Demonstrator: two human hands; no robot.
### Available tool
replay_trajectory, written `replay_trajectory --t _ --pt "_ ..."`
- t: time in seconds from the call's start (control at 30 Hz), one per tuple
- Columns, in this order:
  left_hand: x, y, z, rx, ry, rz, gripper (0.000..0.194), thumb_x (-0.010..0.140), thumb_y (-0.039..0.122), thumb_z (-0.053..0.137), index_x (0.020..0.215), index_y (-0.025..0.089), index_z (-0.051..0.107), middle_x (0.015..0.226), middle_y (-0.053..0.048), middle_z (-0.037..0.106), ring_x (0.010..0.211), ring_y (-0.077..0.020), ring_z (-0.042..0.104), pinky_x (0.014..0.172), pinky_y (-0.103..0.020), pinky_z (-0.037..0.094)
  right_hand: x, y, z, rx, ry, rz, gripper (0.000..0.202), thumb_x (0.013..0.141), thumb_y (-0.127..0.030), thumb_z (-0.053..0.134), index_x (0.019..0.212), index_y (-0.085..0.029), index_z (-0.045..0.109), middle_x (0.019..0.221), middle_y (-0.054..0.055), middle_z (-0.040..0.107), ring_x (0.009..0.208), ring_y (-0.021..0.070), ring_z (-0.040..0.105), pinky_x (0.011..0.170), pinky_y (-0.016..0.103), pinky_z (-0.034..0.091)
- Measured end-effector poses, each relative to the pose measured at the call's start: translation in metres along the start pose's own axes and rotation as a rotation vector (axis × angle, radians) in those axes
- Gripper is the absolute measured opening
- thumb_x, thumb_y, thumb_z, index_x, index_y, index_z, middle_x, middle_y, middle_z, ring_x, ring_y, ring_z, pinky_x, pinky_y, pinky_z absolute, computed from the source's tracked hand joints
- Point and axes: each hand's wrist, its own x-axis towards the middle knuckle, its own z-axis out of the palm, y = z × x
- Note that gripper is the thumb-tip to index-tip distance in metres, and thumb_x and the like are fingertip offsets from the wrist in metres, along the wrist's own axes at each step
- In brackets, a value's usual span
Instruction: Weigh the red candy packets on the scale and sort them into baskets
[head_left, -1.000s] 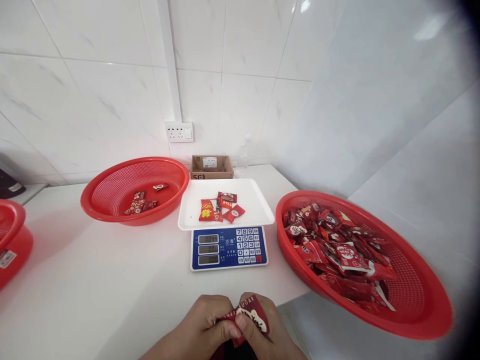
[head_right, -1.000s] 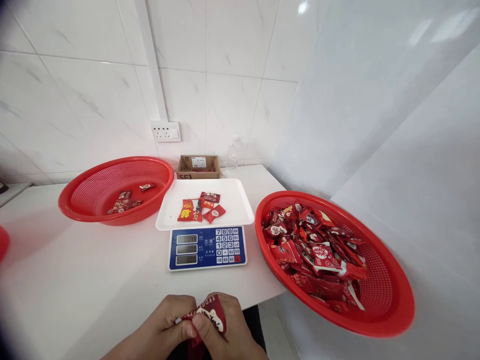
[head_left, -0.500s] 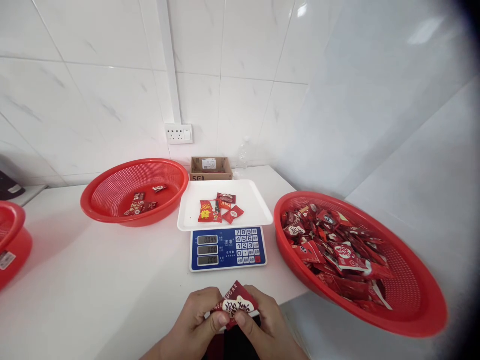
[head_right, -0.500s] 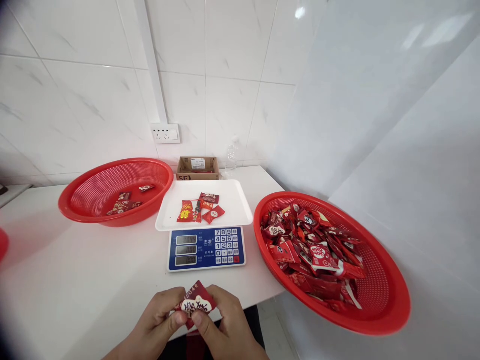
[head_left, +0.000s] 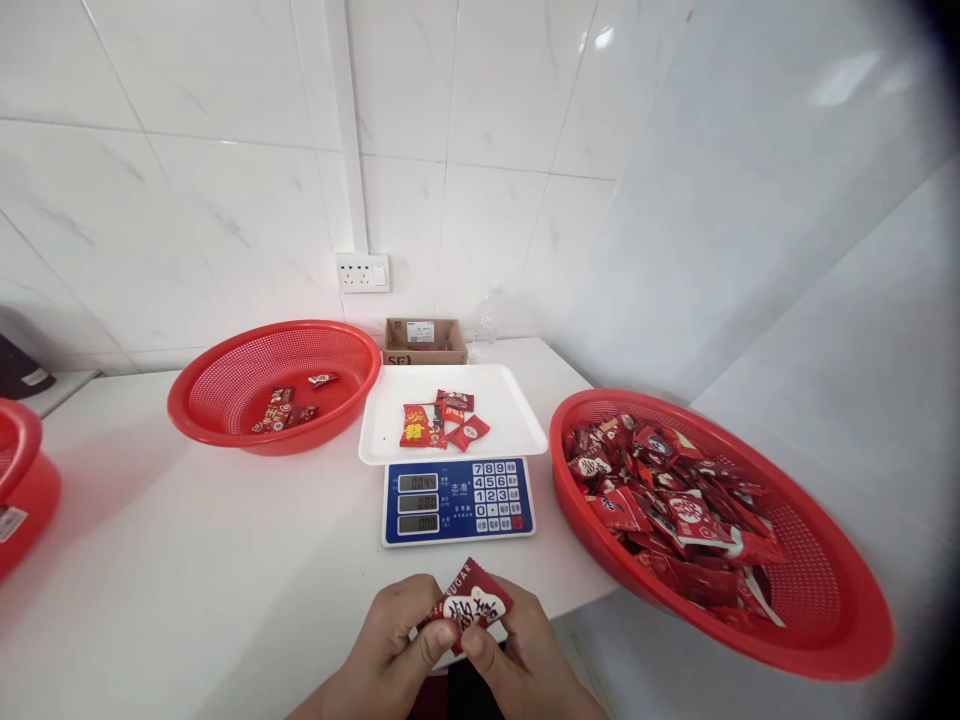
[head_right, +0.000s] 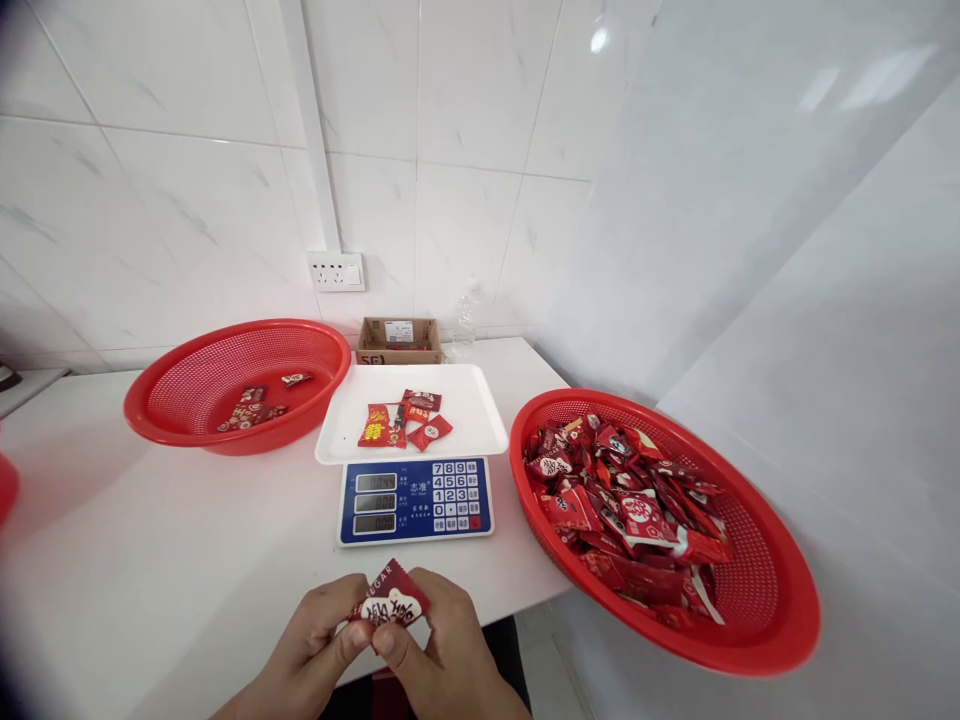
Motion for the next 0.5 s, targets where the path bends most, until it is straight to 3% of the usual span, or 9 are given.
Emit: replay_trajectory --t 0.23,0.5 --pt "0.002 -0.0005 0.0068 -0.065 -0.06 -0.021 0.041 0.089 0.046 0.038 0.061 0.017 0.039 0.058 0.002 0.042 0.055 -0.0078 0.037 0.053 -0.02 0.029 -0.0006 0.0025 0.0029 0.024 -0.02 0.015 0.042 0.087 -0.053 0.035 0.061 -0.02 0.038 0.056 -0.004 0.037 0.051 0.0085 0.034 0.048 0.021 0.03" --pt "0.003 0.0026 0.0087 -0.138 -0.132 -0.101 0.05 0.084 0.061 0.035 0.065 0.016 0.045 0.064 -0.001 0.047 0.059 -0.0099 0.041 0.057 -0.022 0.033 -0.003 0.0009 0.0002 -0.028 0.008 0.042 0.042 0.088 -0.05 0.034 0.059 -0.02 0.036 0.055 -0.003 0.039 0.051 0.0085 0.036 0.047 0.02 0.032"
